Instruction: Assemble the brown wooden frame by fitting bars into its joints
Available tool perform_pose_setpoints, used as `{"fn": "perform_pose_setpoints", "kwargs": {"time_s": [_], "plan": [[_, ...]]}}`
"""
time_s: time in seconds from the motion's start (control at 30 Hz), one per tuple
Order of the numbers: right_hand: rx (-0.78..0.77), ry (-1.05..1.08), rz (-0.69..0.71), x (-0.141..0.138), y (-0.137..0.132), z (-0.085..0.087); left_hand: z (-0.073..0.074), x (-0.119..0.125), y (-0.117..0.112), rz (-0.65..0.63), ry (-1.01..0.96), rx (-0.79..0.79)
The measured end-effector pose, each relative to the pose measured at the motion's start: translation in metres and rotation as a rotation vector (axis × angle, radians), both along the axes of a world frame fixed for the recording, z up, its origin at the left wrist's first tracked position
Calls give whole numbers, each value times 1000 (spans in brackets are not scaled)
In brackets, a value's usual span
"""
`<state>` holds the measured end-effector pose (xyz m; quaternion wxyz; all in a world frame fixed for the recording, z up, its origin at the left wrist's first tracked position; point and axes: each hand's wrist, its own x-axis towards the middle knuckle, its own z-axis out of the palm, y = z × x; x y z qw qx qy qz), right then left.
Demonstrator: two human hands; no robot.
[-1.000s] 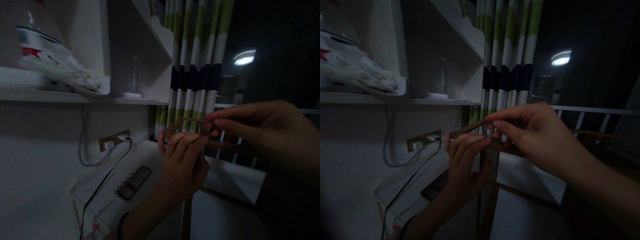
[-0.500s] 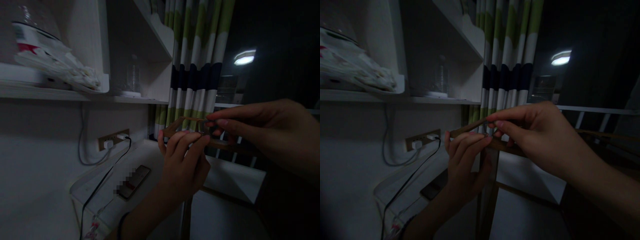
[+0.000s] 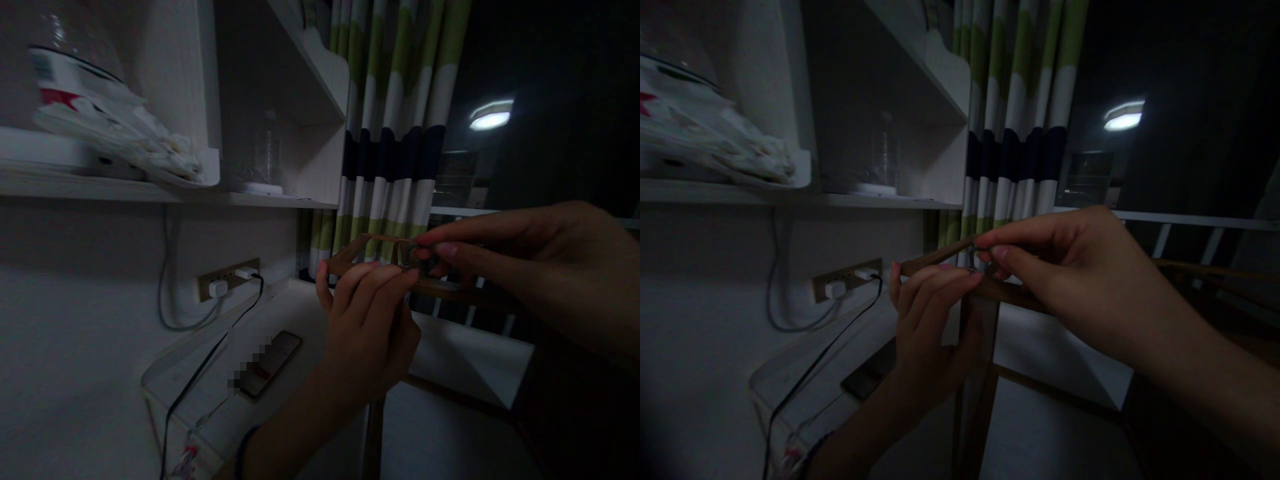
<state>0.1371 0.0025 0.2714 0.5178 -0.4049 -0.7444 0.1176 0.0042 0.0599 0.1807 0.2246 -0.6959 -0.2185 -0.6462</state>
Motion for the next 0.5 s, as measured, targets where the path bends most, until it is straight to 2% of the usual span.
{"fn": "perform_pose_setpoints", "kwargs": {"time_s": [0.13,0.3,0.5], "plan": [[44,-23,21,-3,-3,-1,0,0,0,1,-1,2],[109,-175,-47,-2,-5,4,0,1,0,-2,-8,11],[52,-285,8,-3,-7,16,1,0,-1,3,-7,5]]}}
